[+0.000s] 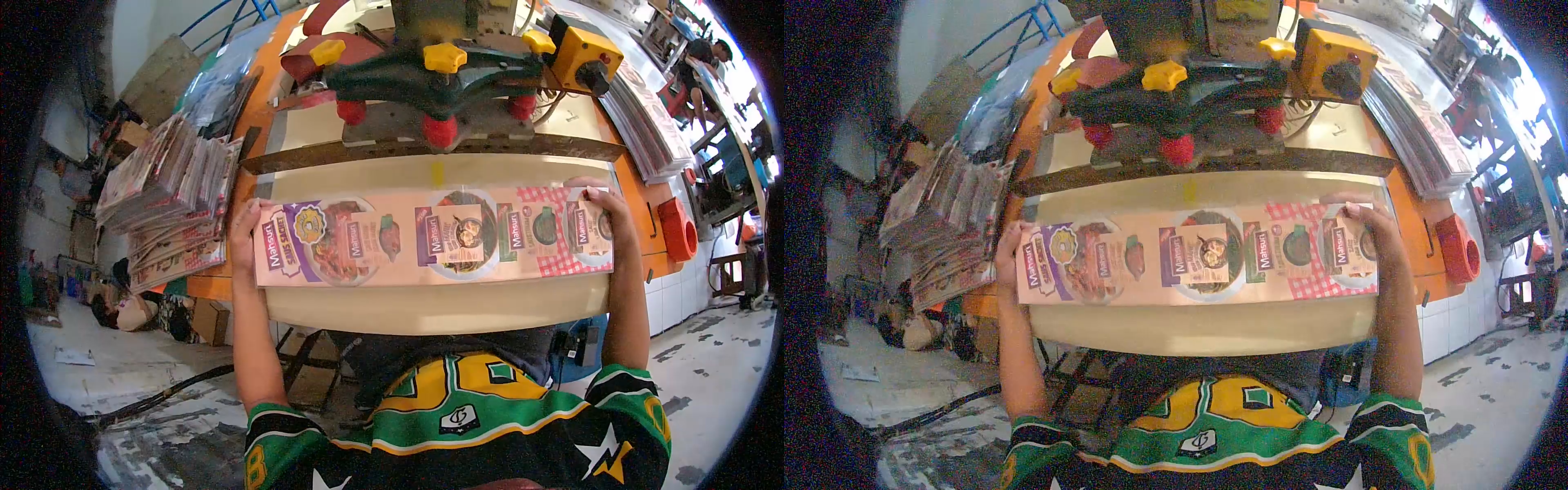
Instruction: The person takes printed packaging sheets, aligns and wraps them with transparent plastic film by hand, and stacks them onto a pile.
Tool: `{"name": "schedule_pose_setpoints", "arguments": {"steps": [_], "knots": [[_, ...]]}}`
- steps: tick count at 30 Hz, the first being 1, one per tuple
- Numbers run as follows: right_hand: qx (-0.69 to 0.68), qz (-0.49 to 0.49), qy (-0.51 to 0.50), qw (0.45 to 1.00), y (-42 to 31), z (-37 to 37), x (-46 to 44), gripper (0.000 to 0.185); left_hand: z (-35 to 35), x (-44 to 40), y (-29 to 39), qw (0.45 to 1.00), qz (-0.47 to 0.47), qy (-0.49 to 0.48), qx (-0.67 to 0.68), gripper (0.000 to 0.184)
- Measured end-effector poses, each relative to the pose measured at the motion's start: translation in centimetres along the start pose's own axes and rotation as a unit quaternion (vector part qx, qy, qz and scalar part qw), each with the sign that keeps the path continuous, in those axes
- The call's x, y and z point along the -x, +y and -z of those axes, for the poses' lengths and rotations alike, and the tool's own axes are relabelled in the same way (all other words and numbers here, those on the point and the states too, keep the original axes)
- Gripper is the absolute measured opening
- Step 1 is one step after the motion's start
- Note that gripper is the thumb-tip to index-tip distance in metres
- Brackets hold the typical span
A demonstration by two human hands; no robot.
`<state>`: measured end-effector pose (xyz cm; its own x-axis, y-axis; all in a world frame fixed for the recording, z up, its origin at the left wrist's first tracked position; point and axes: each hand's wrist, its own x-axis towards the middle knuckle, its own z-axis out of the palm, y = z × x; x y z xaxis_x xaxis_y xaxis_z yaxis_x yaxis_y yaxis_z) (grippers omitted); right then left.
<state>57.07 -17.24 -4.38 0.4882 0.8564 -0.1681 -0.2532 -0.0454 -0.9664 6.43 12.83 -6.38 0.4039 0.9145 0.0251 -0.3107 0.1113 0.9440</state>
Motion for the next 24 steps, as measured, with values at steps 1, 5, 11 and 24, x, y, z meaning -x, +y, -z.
{"name": "schedule_pose_setpoints", "arguments": {"steps": [1,5,11,24], "knots": [[0.000,0.000,-0.001,1.000,-0.5,-0.4,0.0,0.040,-0.1,0.1,0.1,1.000,0.003,-0.011,-0.004,0.025],[0.038,0.004,-0.043,0.998,-1.4,-1.4,0.3,0.035,0.8,-0.1,-0.3,1.000,0.010,-0.027,0.008,0.023],[0.068,0.027,0.010,0.997,-0.8,-1.2,0.0,0.033,0.2,0.1,0.1,1.000,0.000,-0.021,0.004,0.022],[0.091,0.078,-0.044,0.992,-0.3,0.0,0.0,0.047,-0.4,0.2,0.1,1.000,-0.006,0.004,0.006,0.028]]}}
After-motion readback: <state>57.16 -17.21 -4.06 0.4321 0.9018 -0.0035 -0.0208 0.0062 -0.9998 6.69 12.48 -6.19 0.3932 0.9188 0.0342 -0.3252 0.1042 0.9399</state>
